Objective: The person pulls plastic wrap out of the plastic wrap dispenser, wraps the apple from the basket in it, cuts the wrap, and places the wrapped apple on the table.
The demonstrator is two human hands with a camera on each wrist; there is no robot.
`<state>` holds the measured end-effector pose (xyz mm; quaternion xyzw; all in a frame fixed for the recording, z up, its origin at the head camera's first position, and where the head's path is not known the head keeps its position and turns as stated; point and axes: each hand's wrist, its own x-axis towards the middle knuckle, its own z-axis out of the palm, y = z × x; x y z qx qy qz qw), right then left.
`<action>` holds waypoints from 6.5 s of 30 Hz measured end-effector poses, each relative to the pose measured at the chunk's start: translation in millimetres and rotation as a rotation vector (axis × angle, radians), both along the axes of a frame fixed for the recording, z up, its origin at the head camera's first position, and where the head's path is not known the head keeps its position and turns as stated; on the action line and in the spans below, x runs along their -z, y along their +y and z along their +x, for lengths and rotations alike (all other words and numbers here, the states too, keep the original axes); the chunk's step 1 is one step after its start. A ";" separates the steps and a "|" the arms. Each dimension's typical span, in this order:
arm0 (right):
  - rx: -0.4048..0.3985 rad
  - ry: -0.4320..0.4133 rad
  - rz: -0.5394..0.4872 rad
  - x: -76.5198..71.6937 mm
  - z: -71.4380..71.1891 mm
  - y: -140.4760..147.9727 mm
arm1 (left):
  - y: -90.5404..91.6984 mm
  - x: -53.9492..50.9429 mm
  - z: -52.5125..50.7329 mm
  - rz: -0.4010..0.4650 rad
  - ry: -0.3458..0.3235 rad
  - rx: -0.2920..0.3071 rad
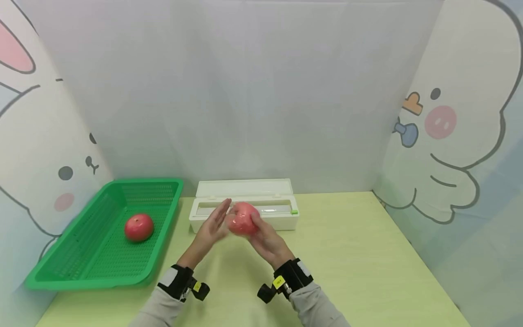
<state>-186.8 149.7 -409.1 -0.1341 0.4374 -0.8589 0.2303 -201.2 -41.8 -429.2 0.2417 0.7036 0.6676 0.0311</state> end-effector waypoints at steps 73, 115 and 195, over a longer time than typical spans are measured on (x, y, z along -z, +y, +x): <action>0.546 0.136 0.582 11.3 30.8 12.9 | 8.2 22.5 33.4 -0.252 0.489 -0.412; 0.703 -0.019 1.193 81.5 -34.9 209.9 | -43.0 35.9 33.8 -0.307 0.396 -0.570; -0.032 0.842 1.700 -9.7 -116.7 65.2 | -29.1 -5.4 -98.9 -1.003 0.178 -0.228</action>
